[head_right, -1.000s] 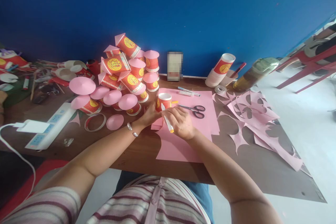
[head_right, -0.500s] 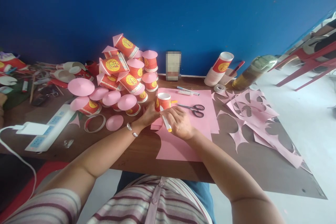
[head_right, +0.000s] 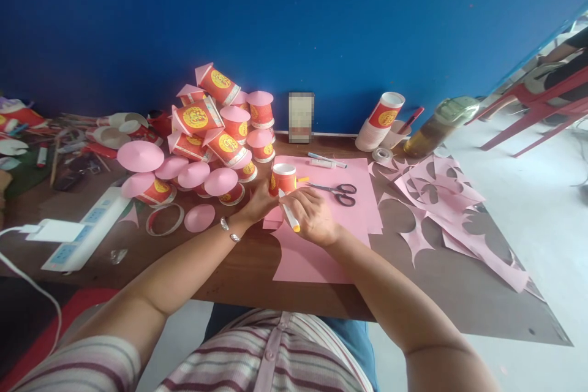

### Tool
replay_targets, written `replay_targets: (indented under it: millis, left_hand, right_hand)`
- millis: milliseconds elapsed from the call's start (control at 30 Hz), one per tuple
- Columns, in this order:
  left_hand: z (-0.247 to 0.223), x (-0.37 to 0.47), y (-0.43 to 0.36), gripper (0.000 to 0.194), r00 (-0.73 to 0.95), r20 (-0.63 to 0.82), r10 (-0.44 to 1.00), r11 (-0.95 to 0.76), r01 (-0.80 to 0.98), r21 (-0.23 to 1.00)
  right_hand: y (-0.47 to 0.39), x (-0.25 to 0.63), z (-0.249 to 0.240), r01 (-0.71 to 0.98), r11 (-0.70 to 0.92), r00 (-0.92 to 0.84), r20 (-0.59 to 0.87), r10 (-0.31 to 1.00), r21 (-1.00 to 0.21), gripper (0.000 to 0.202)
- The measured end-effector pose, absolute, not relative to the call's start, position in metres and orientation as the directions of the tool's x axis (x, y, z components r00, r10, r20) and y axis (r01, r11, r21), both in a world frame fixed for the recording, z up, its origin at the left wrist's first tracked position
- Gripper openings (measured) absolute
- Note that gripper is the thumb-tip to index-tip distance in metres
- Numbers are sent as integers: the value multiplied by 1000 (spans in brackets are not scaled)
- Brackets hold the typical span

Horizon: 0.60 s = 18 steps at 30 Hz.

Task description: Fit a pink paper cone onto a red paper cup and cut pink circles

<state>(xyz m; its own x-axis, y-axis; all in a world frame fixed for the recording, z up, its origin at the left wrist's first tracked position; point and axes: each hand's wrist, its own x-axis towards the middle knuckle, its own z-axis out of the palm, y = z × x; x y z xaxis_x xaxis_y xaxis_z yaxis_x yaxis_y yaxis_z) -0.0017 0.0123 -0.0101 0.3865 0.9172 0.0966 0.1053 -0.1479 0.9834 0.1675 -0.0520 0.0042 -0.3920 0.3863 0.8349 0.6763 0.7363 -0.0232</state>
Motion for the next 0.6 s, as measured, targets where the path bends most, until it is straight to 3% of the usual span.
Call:
replay_targets:
  millis: [267,600]
  left_hand:
    - [-11,-5,17,35,423,151,893,-202,79,976]
    - [-15,-6,18,29,389,172,905,-219,80,972]
  right_hand:
    - [-49,172,0,694,717,-367,827,426,-61,25]
    - [-46,173,2,732,682,-349,853,387,-10,26]
